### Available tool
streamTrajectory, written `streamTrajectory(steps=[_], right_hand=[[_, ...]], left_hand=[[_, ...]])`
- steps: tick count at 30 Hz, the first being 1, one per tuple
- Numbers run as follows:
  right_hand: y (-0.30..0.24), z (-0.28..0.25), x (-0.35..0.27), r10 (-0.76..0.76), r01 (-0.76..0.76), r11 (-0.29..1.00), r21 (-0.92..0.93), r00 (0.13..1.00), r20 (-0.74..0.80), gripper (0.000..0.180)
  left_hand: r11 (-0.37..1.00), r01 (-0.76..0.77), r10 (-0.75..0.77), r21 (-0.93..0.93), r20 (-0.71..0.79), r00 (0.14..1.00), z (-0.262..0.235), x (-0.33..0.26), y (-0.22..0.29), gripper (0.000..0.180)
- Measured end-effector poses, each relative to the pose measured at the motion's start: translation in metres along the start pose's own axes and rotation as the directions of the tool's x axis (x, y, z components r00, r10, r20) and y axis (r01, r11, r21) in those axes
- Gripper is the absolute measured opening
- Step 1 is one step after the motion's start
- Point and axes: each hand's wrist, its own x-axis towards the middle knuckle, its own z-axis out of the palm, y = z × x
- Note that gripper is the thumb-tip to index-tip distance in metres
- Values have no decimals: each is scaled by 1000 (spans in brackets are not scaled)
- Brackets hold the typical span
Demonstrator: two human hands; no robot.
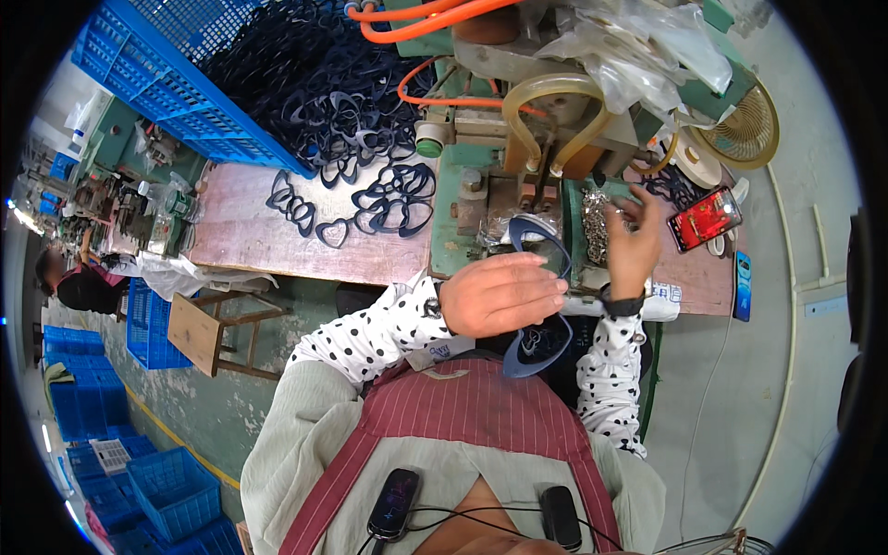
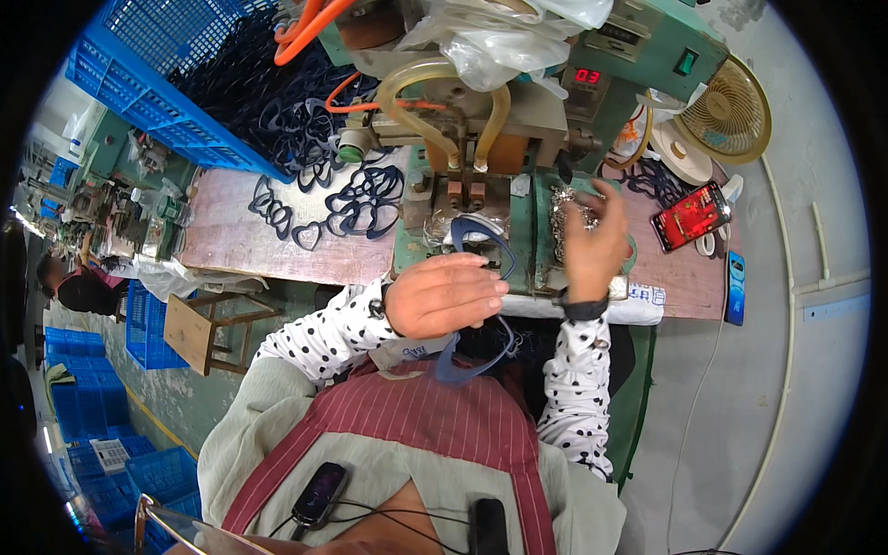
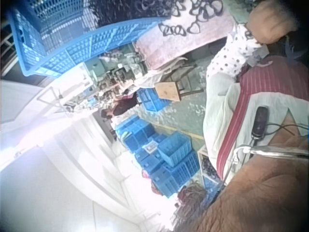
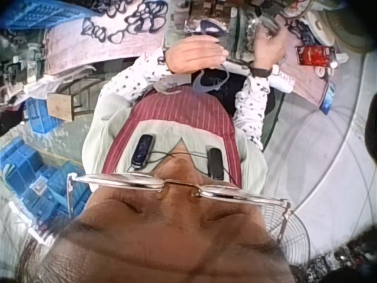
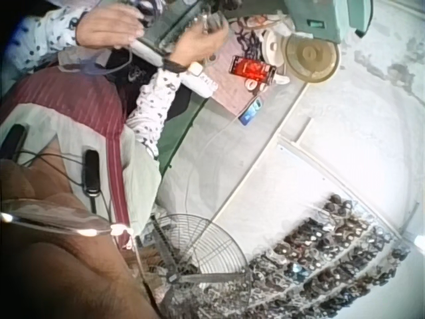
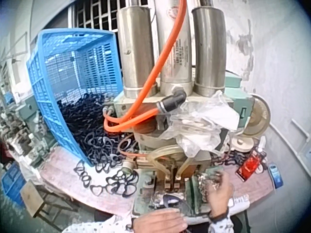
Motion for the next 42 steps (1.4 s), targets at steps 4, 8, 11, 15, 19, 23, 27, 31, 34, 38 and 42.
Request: streamTrajectory(steps=[4, 8, 11, 15, 19, 23, 27, 31, 34, 38, 42], right_hand=[[83, -20, -7, 219, -204, 974, -96, 955, 198, 30], [69, -43, -22, 198, -156, 974, -167, 940, 277, 29], [73, -37, -38, -119, 292, 792, -537, 935, 334, 32], [75, -24, -31, 58, 74, 905, -419, 955, 292, 24], [86, -22, -24, 8, 17, 987, -157, 988, 155, 15], [92, -17, -29, 40, -28, 986, -166, 997, 71, 16], [77, -14, -31, 122, -120, 983, -138, 993, 3, 14], [79, -12, -33, 157, -160, 983, -84, 987, -42, 12], [85, -11, -33, 58, -62, 993, -104, 997, -47, 12], [80, -12, -31, -1, -1, 989, -145, 1000, -13, 11], [73, -3, -26, 66, -64, 997, -47, 997, 33, 13]], left_hand=[[999, -36, 37, -11, 27, 999, 5, -4, -9, 32], [996, -16, 19, -90, 36, 999, 4, -4, -11, 32], [999, -15, 16, -47, 36, 999, 4, -1, -9, 33], [1000, -2, 2, -5, 6, 1000, 7, -4, -6, 29], [987, -43, 39, 154, 30, 999, -3, -14, -2, 28], [893, 232, -179, 386, -169, 969, -21, -60, -46, 28], [299, 720, -545, 627, -507, 668, -31, -120, -123, 29], [-155, 705, -899, 692, -394, 189, -29, -171, -155, 37], [-84, 700, -813, 709, -455, 364, -33, -188, -160, 28], [37, 662, -592, 749, -517, 618, -67, -155, -147, 19], [385, 869, -654, 311, -573, 494, -76, -102, -103, 23]])
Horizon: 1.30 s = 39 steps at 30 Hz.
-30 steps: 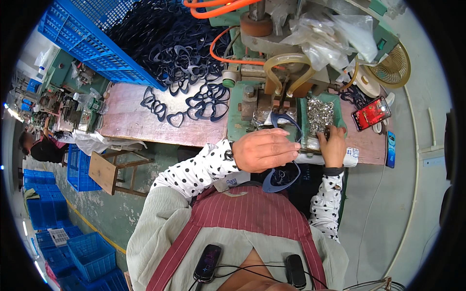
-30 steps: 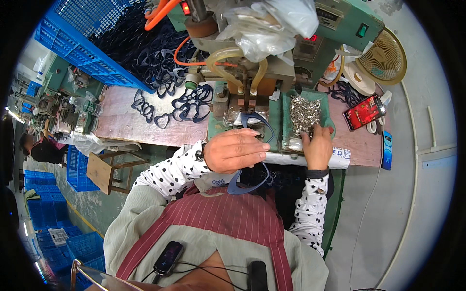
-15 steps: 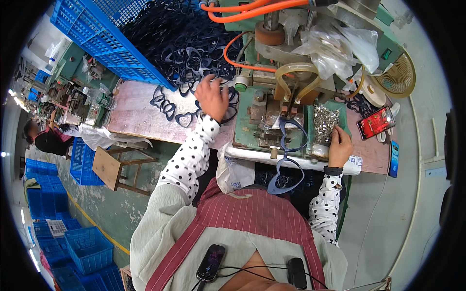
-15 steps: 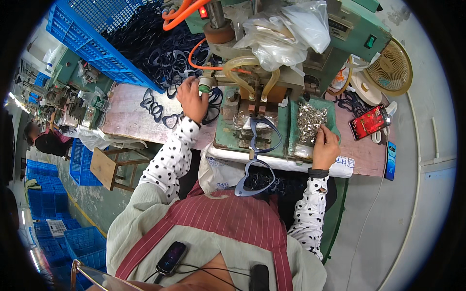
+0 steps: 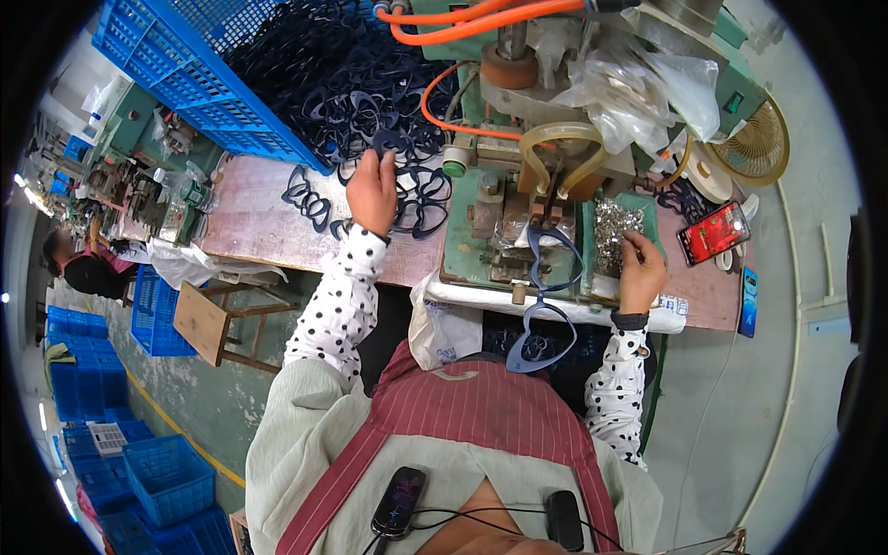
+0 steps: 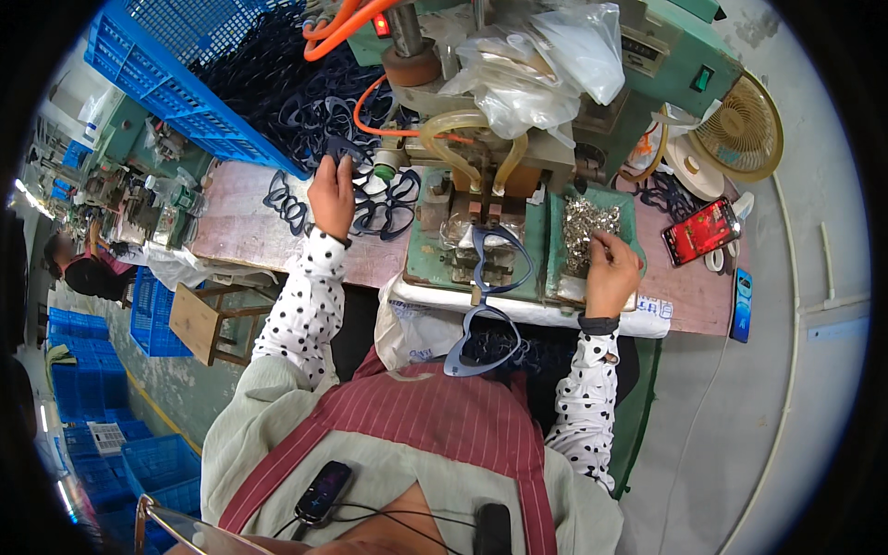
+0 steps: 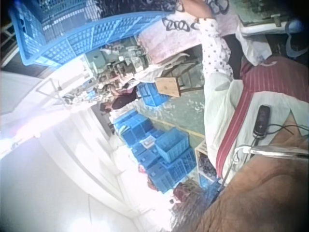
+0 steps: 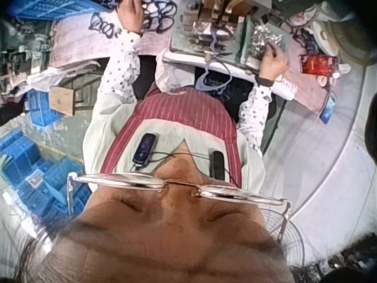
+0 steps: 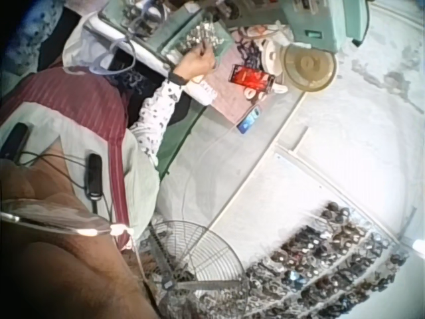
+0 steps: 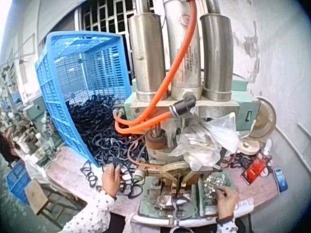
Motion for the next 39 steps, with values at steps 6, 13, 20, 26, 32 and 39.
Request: streamTrajectory(steps=[6, 13, 20, 26, 32, 39], right_hand=[[-80, 4, 2, 23, -90, 932, 352, 982, 189, 17], [-146, -7, -9, 9, -234, 789, 568, 929, 370, 27], [-150, 2, -9, 88, -286, 823, 490, 917, 388, 40], [-161, 14, -8, 84, -304, 752, 585, 925, 372, 48], [-143, 7, -1, 15, -166, 803, 573, 966, 258, 52], [21, -16, 9, 208, -231, 961, 154, 966, 151, 31]], left_hand=[[742, -637, 648, -209, -17, 761, -30, -28, 102, 25], [550, -743, 810, -381, 28, 585, -23, -58, 154, 32], [469, -695, 836, -545, 20, 549, -12, -58, 155, 34], [368, -725, 877, -583, -42, 479, -26, -63, 156, 34], [282, -654, 907, -702, -26, 420, -11, -53, 153, 28], [292, -610, 903, -736, 3, 429, 8, -58, 147, 38]])
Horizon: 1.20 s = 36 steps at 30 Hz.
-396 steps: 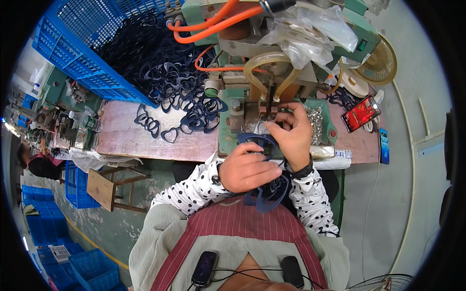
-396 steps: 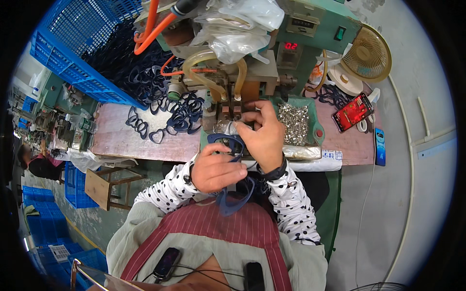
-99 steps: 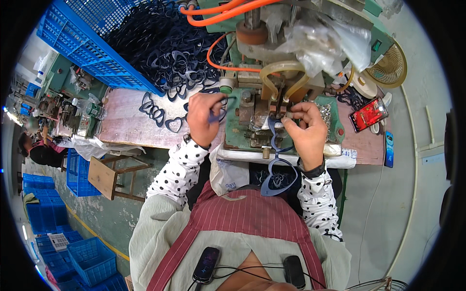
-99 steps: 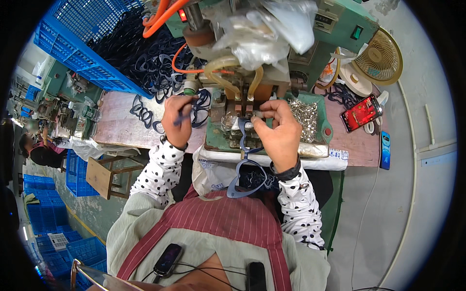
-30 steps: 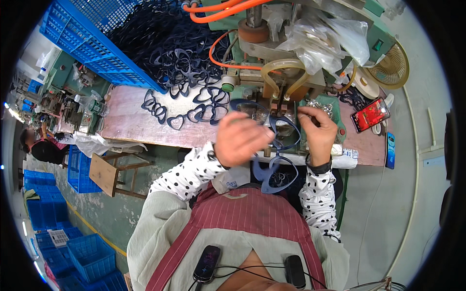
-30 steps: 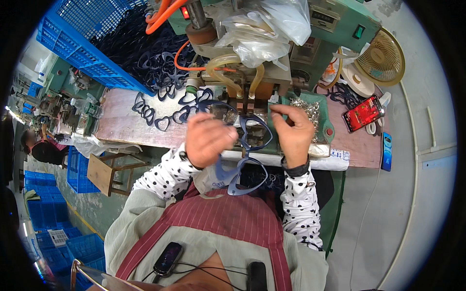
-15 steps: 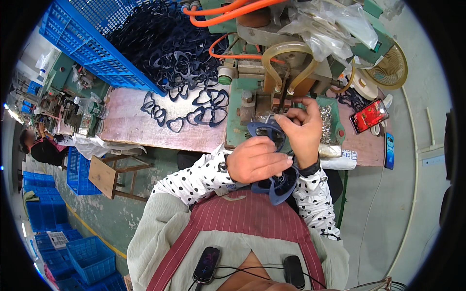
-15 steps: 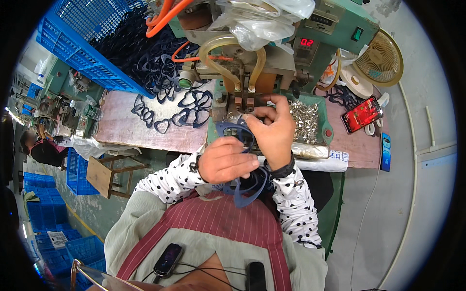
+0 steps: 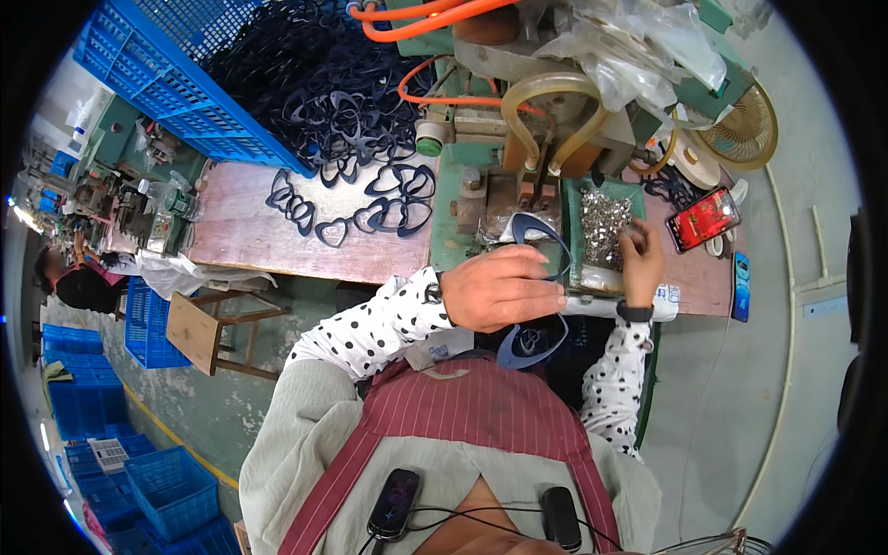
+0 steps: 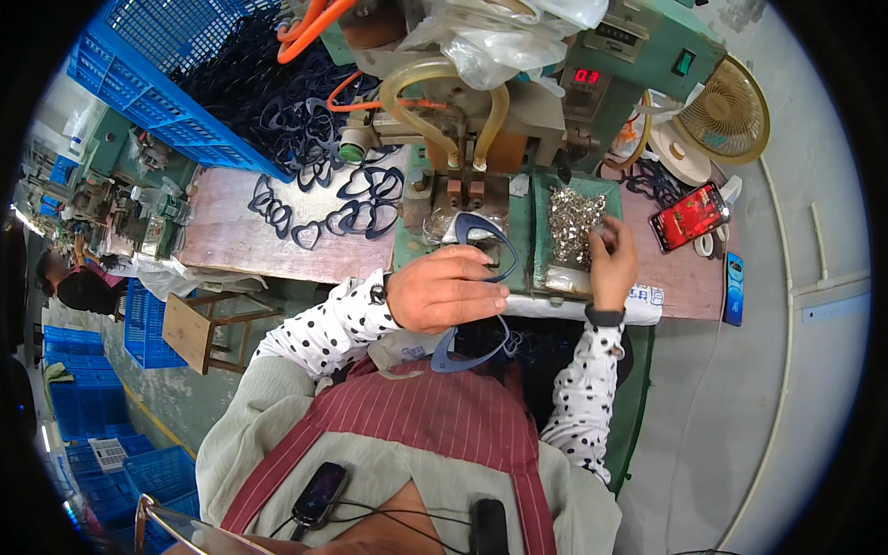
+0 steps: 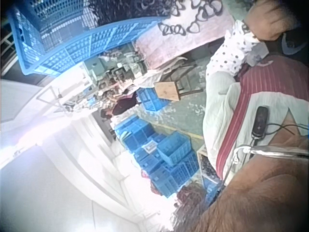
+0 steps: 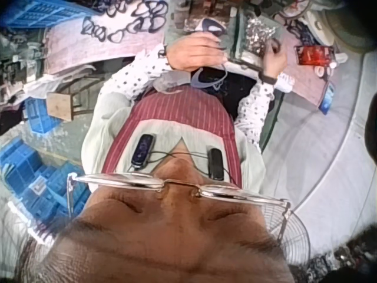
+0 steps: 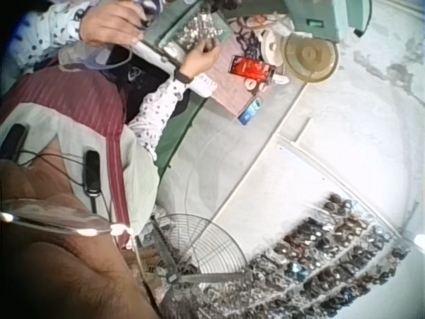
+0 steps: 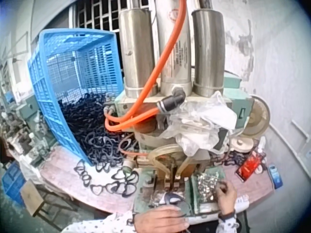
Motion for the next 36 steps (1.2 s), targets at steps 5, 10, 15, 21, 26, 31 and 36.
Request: streamTrajectory(steps=[5, 10, 15, 21, 26, 31, 36], right_hand=[[-19, -13, -22, -286, 326, 769, -550, 945, 161, 27], [-10, 4, -12, -239, 244, 805, -540, 968, 80, 19], [-15, 7, -11, -138, 122, 964, -236, 989, -54, 14], [-6, 12, -14, -183, 140, 947, -291, 975, -126, 12], [-2, 17, -13, -205, 141, 935, -326, 964, -171, 12], [-9, 13, -13, -177, 126, 948, -293, 972, -156, 11], [-32, 17, -14, -275, 229, 927, -298, 954, -123, 11]], left_hand=[[1000, 3, -3, -1, 0, 1000, 0, -3, 0, 38], [999, 7, -8, 31, 26, 1000, -2, -2, 2, 31], [986, -11, 14, 168, -16, 1000, -23, -7, 6, 35], [318, 821, -485, 474, -663, 570, -29, -102, -78, 37], [-167, 750, -755, 640, -572, 320, -17, -170, -114, 45], [-125, 714, -744, 689, -541, 392, -24, -163, -108, 38], [135, 878, -657, 459, -622, 426, -54, -123, -73, 18]])
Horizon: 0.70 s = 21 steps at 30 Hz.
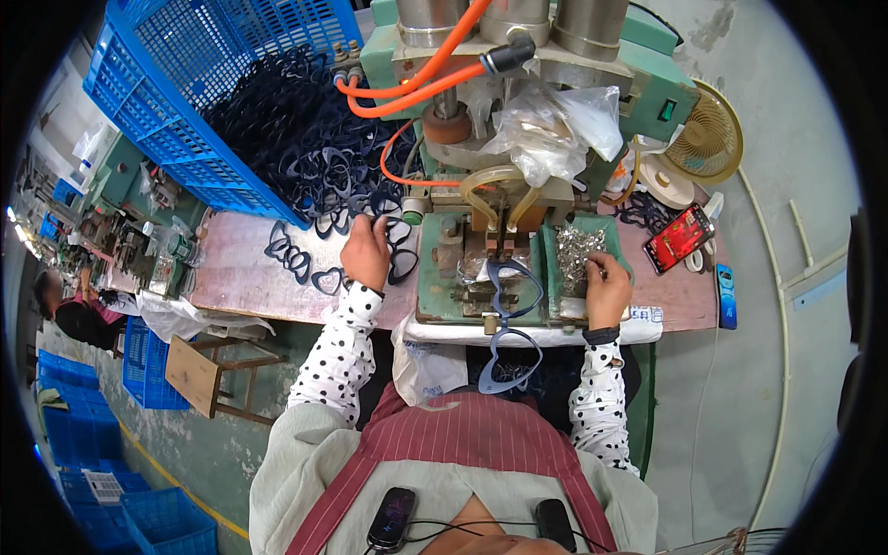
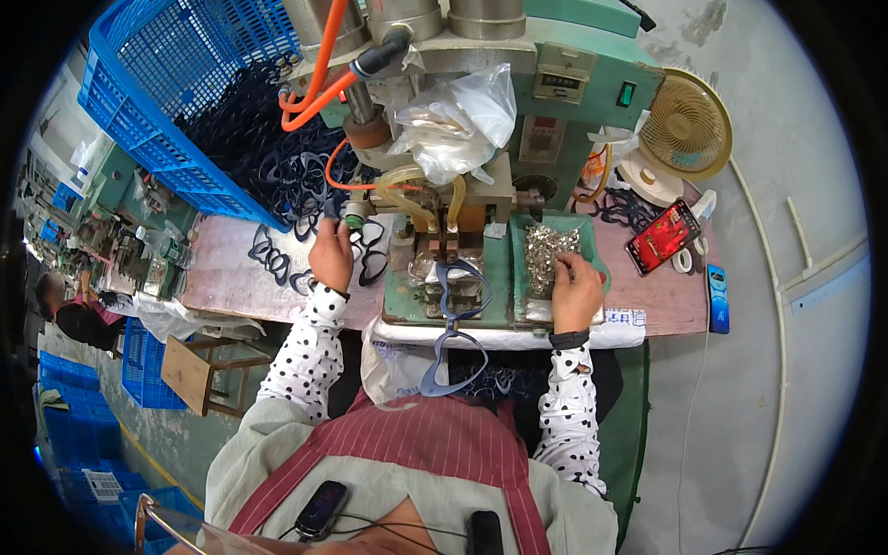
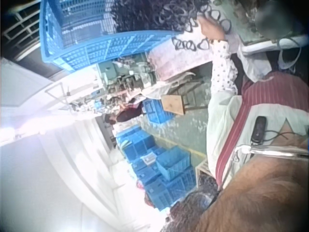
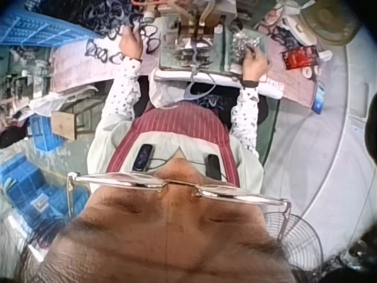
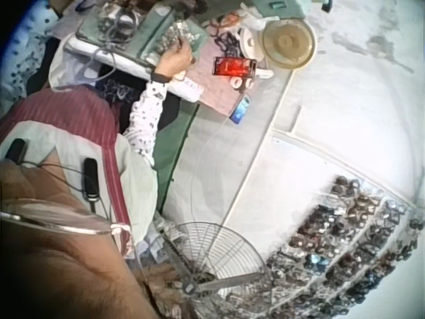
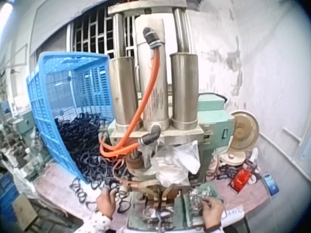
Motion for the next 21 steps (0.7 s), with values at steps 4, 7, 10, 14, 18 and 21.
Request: streamTrajectory(steps=[4, 7, 10, 14, 18, 21], right_hand=[[-34, 4, 4, 55, -74, 972, 224, 994, 90, 12], [-63, 1, 6, 15, -75, 920, 385, 987, 158, 14], [-95, -8, 3, -24, -96, 858, 504, 974, 225, 15], [-126, -18, -3, -74, -106, 833, 544, 951, 300, 17], [-131, -7, -8, 31, -297, 708, 641, 919, 392, 28], [-140, -14, -4, 63, -304, 786, 538, 905, 420, 36]], left_hand=[[940, -243, 209, -240, -160, 965, -49, -11, 46, 13], [734, -590, 537, -336, -245, 807, -76, -12, 90, 22], [607, -721, 710, -334, -180, 681, -81, -25, 118, 30], [488, -762, 771, -427, -198, 605, -79, -31, 145, 34], [395, -697, 762, -599, -210, 612, -69, -34, 151, 37], [347, -694, 773, -631, -227, 592, -65, -33, 147, 37]])
